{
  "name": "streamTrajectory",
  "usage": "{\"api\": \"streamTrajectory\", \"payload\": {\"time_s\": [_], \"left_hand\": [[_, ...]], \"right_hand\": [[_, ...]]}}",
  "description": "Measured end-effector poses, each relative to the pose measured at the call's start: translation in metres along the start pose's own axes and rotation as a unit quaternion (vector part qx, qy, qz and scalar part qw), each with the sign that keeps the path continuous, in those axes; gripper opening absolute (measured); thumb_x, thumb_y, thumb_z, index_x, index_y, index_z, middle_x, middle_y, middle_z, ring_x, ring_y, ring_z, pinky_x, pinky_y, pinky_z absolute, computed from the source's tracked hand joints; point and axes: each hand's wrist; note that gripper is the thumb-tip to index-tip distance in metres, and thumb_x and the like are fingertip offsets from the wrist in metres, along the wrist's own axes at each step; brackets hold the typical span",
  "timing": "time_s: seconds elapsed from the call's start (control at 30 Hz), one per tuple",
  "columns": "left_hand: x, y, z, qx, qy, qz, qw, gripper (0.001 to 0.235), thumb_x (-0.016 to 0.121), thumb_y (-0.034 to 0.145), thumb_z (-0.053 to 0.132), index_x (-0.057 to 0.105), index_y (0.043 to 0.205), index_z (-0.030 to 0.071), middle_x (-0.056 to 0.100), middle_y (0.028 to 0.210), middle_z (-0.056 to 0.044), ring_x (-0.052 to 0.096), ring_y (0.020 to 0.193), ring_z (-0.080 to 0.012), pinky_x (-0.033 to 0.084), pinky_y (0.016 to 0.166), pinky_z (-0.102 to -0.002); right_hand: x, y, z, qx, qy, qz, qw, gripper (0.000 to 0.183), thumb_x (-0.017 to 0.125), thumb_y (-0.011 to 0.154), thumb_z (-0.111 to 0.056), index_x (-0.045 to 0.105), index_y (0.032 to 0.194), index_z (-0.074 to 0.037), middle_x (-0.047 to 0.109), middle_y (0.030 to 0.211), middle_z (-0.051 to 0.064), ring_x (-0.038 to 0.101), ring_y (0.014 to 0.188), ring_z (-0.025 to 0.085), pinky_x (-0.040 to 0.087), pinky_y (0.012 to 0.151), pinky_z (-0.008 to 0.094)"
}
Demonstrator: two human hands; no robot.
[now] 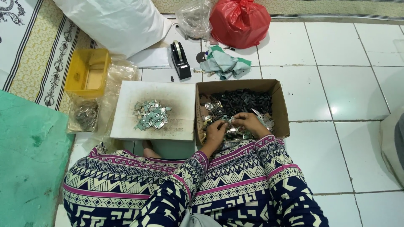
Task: Organizing and sorting small metal components from a box onto a flat surface.
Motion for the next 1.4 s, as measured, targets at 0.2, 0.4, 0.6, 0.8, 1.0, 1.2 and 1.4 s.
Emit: {"api": "streamTrajectory", "payload": {"time_s": [0.2, 0.4, 0.6, 0.8, 1.0, 1.2, 1.4], "left_hand": [[0.007, 0.009, -0.025, 0.029, -0.034, -0.007, 0.999, 0.036, 0.077, 0.091, 0.036, 0.075, 0.113, 0.008, 0.075, 0.104, -0.019, 0.072, 0.100, -0.0379, 0.061, 0.082, -0.046], [0.001, 0.005, -0.020, 0.096, -0.040, 0.015, 0.994, 0.025, 0.083, 0.085, 0.017, 0.076, 0.103, 0.001, 0.070, 0.097, -0.021, 0.071, 0.095, -0.0407, 0.064, 0.075, -0.040], [-0.007, -0.002, 0.004, -0.048, -0.135, -0.009, 0.990, 0.022, 0.079, 0.087, 0.006, 0.077, 0.107, -0.001, 0.076, 0.093, -0.025, 0.075, 0.080, -0.0284, 0.063, 0.070, -0.036], [-0.019, 0.000, 0.018, -0.084, -0.128, -0.020, 0.988, 0.025, 0.082, 0.086, 0.012, 0.077, 0.110, 0.004, 0.077, 0.093, -0.019, 0.077, 0.078, -0.0253, 0.063, 0.063, -0.033], [-0.050, -0.003, 0.032, -0.064, -0.144, -0.052, 0.986, 0.028, 0.079, 0.090, 0.009, 0.075, 0.115, -0.001, 0.075, 0.100, -0.026, 0.075, 0.081, -0.0293, 0.064, 0.068, -0.037], [-0.140, 0.005, 0.054, -0.044, -0.064, -0.015, 0.997, 0.028, 0.080, 0.086, 0.007, 0.076, 0.113, 0.000, 0.076, 0.092, -0.024, 0.076, 0.073, -0.0278, 0.062, 0.059, -0.036], [-0.257, 0.001, 0.071, -0.036, -0.022, 0.040, 0.998, 0.030, 0.080, 0.082, 0.004, 0.075, 0.111, -0.003, 0.075, 0.091, -0.024, 0.076, 0.075, -0.0263, 0.065, 0.067, -0.034]], "right_hand": [[0.001, 0.000, 0.001, -0.008, -0.005, 0.002, 1.000, 0.023, 0.083, 0.082, -0.013, 0.075, 0.101, -0.002, 0.075, 0.085, 0.013, 0.075, 0.076, 0.021, 0.061, 0.062, 0.029], [0.003, -0.005, -0.002, -0.017, -0.010, 0.004, 1.000, 0.022, 0.082, 0.084, -0.013, 0.076, 0.101, 0.000, 0.076, 0.085, 0.015, 0.076, 0.078, 0.023, 0.062, 0.065, 0.032], [0.007, -0.025, -0.017, -0.015, 0.012, -0.003, 1.000, 0.023, 0.083, 0.082, -0.014, 0.075, 0.100, -0.002, 0.075, 0.084, 0.012, 0.076, 0.079, 0.023, 0.062, 0.068, 0.030], [0.013, -0.036, -0.026, -0.029, 0.044, 0.009, 0.999, 0.026, 0.082, 0.084, -0.016, 0.075, 0.103, 0.000, 0.074, 0.088, 0.012, 0.075, 0.083, 0.022, 0.062, 0.073, 0.032], [0.041, -0.052, -0.061, -0.025, 0.069, 0.001, 0.997, 0.025, 0.080, 0.089, -0.018, 0.074, 0.105, 0.001, 0.074, 0.091, 0.014, 0.073, 0.086, 0.024, 0.061, 0.079, 0.037], [0.116, -0.040, -0.089, -0.030, 0.100, -0.009, 0.994, 0.035, 0.079, 0.088, -0.017, 0.069, 0.117, 0.000, 0.073, 0.095, 0.009, 0.072, 0.085, 0.017, 0.060, 0.076, 0.030], [0.218, -0.025, -0.126, -0.041, 0.114, -0.053, 0.991, 0.032, 0.082, 0.085, -0.021, 0.071, 0.109, -0.004, 0.076, 0.088, 0.004, 0.072, 0.076, 0.010, 0.062, 0.072, 0.025]]}}
Point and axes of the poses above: each hand's wrist, its own y-axis towards the middle knuckle, its own x-axis out of the palm, z = x × y
